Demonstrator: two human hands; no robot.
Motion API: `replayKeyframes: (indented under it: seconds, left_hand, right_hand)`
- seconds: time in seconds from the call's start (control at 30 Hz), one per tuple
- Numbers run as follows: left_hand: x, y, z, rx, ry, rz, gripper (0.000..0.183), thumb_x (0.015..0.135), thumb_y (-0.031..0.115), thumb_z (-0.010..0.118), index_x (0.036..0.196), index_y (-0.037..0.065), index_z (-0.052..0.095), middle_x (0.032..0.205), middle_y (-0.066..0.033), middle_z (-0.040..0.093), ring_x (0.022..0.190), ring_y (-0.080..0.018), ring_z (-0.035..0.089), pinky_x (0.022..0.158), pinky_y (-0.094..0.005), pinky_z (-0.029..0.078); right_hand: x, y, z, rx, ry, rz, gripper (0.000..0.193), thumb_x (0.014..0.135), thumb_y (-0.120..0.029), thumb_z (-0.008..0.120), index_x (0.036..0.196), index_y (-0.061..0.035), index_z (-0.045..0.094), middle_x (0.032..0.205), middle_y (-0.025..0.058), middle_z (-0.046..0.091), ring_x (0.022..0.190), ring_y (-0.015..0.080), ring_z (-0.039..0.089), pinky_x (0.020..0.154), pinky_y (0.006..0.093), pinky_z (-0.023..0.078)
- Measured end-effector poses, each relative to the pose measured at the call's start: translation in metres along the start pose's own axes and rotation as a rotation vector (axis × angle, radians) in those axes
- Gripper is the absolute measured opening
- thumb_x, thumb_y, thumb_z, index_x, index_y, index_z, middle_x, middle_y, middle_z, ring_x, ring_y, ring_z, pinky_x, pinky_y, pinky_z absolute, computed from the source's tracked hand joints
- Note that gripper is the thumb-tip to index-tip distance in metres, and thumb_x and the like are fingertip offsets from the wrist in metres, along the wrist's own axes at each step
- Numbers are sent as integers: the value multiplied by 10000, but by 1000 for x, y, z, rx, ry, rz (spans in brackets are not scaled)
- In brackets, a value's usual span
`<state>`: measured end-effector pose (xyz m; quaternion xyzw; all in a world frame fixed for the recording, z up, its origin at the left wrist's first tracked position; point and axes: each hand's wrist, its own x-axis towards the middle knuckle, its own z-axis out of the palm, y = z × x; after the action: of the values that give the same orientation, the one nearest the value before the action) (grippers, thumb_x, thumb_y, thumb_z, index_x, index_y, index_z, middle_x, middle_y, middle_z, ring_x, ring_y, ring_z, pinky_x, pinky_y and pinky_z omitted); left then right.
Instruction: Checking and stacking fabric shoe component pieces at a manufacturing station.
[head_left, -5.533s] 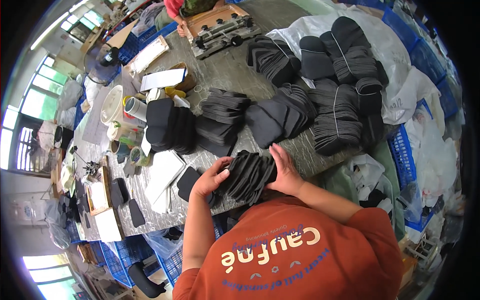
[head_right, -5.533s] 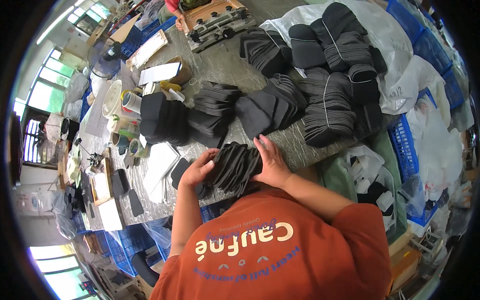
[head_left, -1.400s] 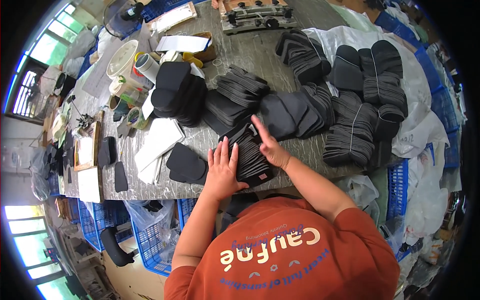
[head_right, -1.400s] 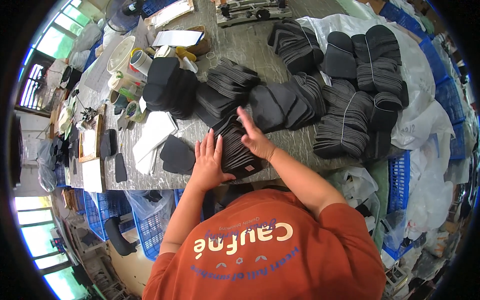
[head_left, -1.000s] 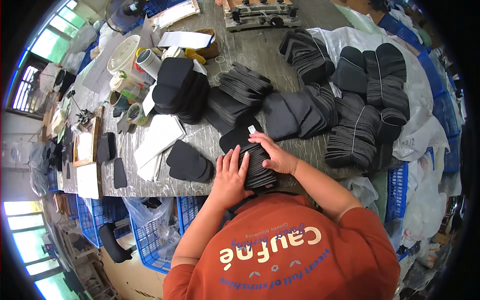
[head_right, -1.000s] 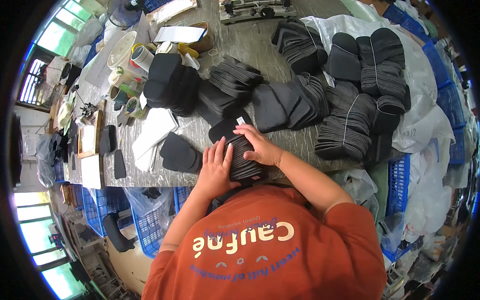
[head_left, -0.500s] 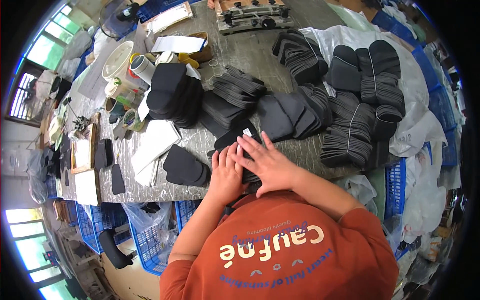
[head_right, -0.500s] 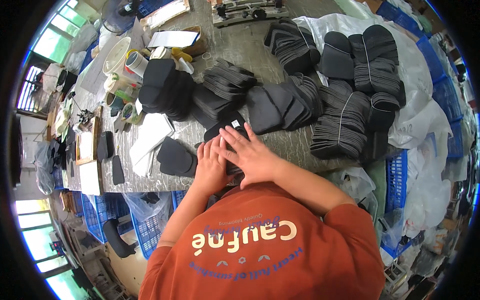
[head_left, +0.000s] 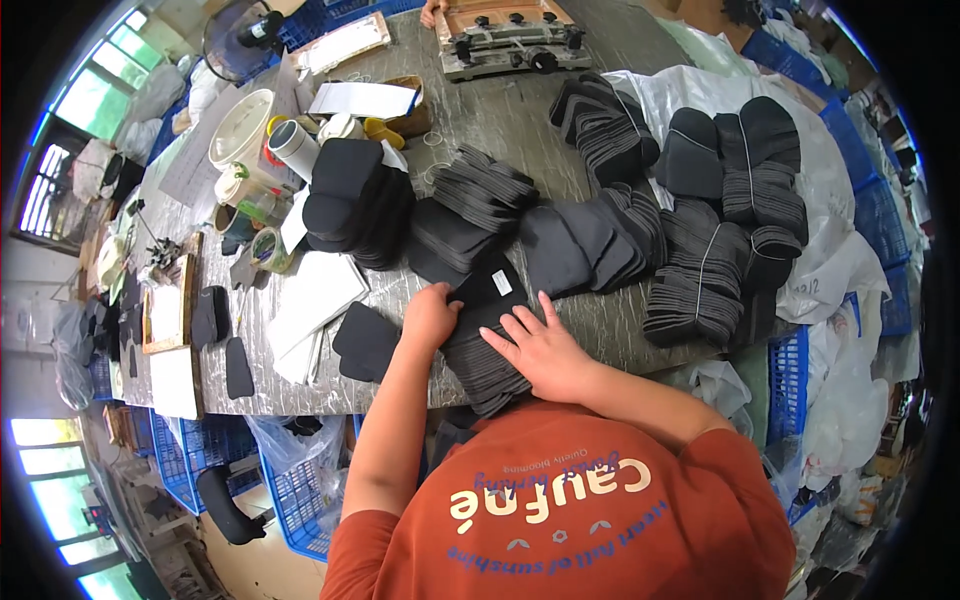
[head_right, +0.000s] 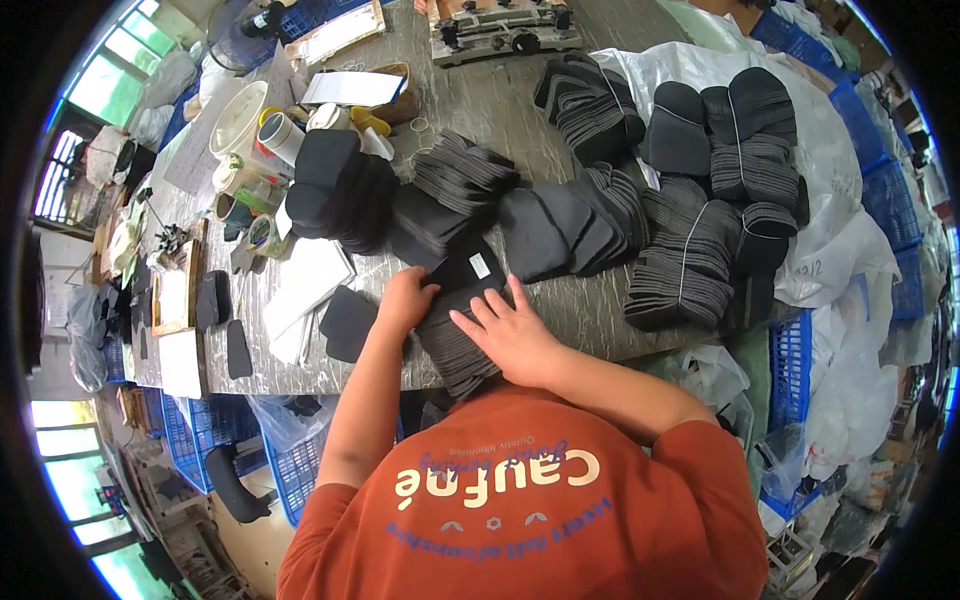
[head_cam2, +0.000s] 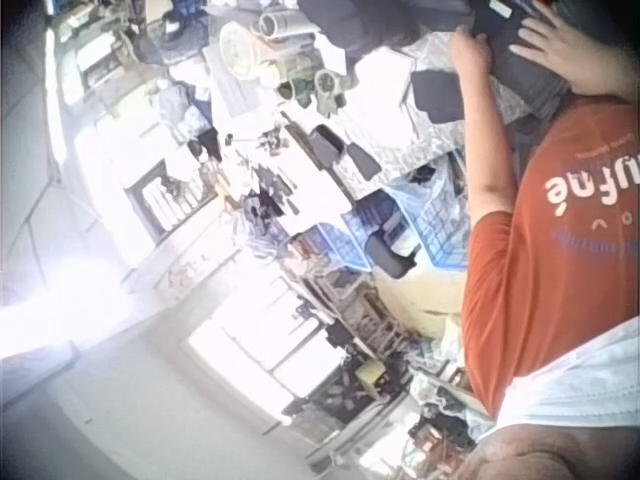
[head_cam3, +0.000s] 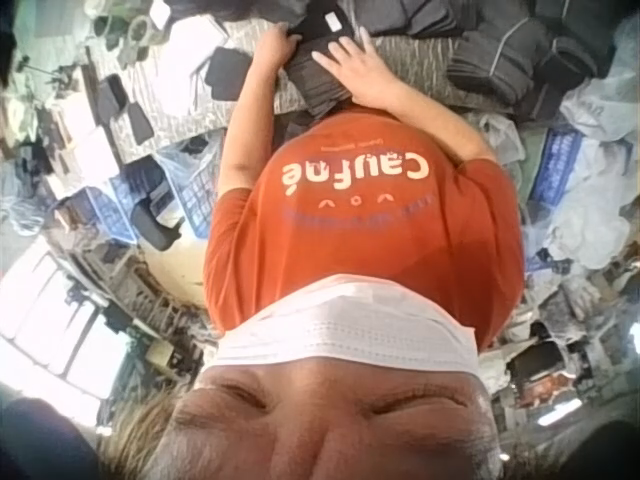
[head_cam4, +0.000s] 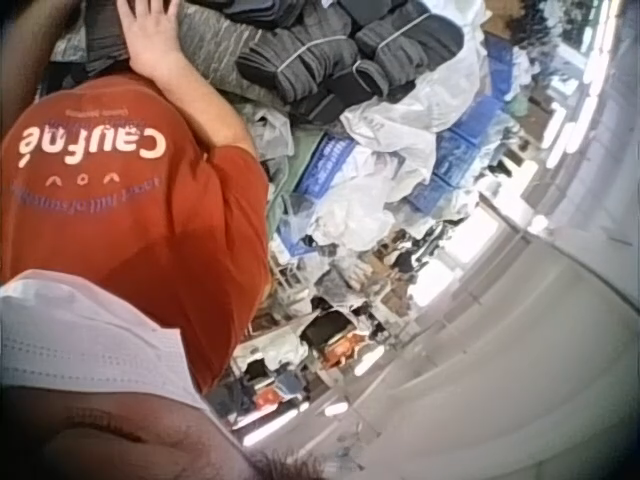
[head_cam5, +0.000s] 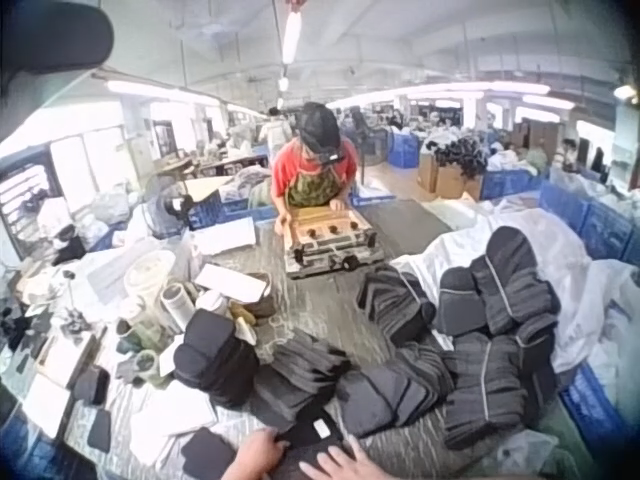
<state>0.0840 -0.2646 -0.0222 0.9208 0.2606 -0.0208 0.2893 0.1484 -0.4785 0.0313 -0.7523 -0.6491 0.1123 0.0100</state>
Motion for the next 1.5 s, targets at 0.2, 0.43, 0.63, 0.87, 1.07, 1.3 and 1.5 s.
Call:
replayKeyframes:
  seconds: [0.2,0.43,0.63,0.87,1.07,1.3,1.5]
  left_hand:
    - [-41,5,-15,-43,13,445,243,710,-34,536,933,-3,629,936,-176,621,925,-370,561,840,-406,455]
    - [-49,-20,16,-593,45,304,172,859,39,483,941,-13,626,964,-144,647,946,-286,588,873,-346,440]
    - [-52,-10,35,-830,236,-73,244,939,107,427,1081,-33,568,1005,-117,638,975,-185,580,901,-297,419]
    - [-85,48,-8,335,-87,403,1219,487,447,836,1399,-73,217,1386,-214,360,1278,-367,357,1066,-589,219]
    - [-95,50,6,360,-23,384,1106,522,364,807,1366,-98,261,1333,-216,397,1261,-356,373,1069,-577,228]
    - [-96,43,11,266,-37,366,1089,538,354,790,1361,-116,252,1358,-225,368,1271,-359,354,1076,-556,236]
    - [-86,24,-19,-16,125,404,951,698,367,751,1385,-63,254,1396,-249,337,1262,-394,362,1076,-480,266]
  right_hand:
    - [-4,6,-14,56,29,17,1148,481,-403,858,1451,-178,286,1492,226,160,1296,367,306,1086,587,166]
    - [2,12,-23,15,-116,13,1148,485,-416,858,1455,-237,271,1471,196,247,1325,398,251,1095,609,105]
    - [14,13,-23,-5,-143,39,1076,549,-367,828,1456,-236,264,1397,185,352,1321,411,267,1085,606,170]
    - [16,9,-14,-20,36,67,1086,492,-345,841,1379,9,324,1255,144,433,1167,313,410,1005,548,315]
    - [17,1,-19,-244,-42,14,1251,440,-536,837,1407,25,275,1359,179,390,1267,321,353,1099,601,96]
    - [21,0,-19,-323,-165,-70,1182,475,-500,831,1371,64,305,1305,212,429,1256,339,381,1120,550,122]
    - [21,22,-26,83,-88,1,1019,497,-236,816,1348,56,338,1209,202,479,1167,339,455,1076,436,292]
